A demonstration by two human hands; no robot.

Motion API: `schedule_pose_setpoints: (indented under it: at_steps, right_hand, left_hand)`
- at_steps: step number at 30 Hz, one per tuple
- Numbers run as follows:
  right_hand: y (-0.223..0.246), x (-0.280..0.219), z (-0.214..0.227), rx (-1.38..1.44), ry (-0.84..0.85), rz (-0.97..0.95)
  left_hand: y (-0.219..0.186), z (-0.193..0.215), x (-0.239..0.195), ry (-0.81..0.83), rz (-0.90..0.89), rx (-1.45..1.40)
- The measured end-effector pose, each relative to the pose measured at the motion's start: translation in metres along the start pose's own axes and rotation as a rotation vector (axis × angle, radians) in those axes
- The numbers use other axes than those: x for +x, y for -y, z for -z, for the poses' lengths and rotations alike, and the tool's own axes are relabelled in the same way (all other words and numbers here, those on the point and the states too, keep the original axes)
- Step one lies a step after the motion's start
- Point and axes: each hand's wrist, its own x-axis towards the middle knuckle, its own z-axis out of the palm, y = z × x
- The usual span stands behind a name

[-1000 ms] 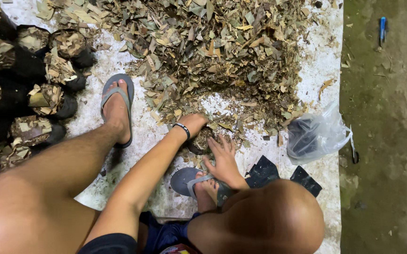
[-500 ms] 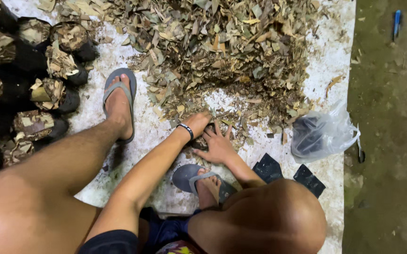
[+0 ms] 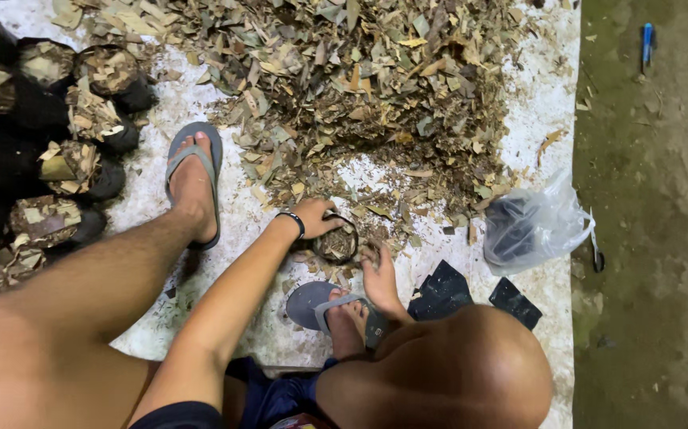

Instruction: The person sits on a white tarp and repeatedly scoops dried leaf fragments from a large pile into small black plastic containers. The person uses both hands to gather and pack the material, then places filled containers to the side.

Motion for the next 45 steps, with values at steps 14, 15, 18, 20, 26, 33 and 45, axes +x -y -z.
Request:
schedule_pose_setpoints:
  at_steps: [14, 15, 18, 20, 26, 33, 45]
  right_hand:
    - [0.016, 0.095, 0.037, -0.469, 0.377, 0.026]
    - [0.013, 0.113, 0.048, -0.570, 0.285, 0.043]
    - [0.016, 0.176, 0.079, -0.833, 0.046, 0.138]
    - [0.024, 0.208, 0.086, -0.848, -0.135, 0.042]
    - [0.048, 0.250, 0.039, -0.951, -0.115, -0.250]
    - [-0.001, 0.232, 0.034, -1.128, -0.012, 0.294]
    - [0.045, 0.179, 0.115, -0.920, 0.329, 0.017]
  left_hand:
    - [0.034, -0.011, -0.006, -0.171, 0.155, -0.132]
    - [0.034, -0.011, -0.006, -0.190, 0.160, -0.116]
    - [0.031, -0.020, -0.007, -0.250, 0.204, -0.090]
    - [0.026, -0.025, -0.007, -0.299, 0.264, -0.089]
    - [0.016, -0.025, -0.026, -0.270, 0.248, -0.227]
    - [-0.006, -0.007, -0.025, -0.191, 0.295, -0.172]
    - [-0.007, -0.007, 0.003, -0.190, 0.204, -0.216]
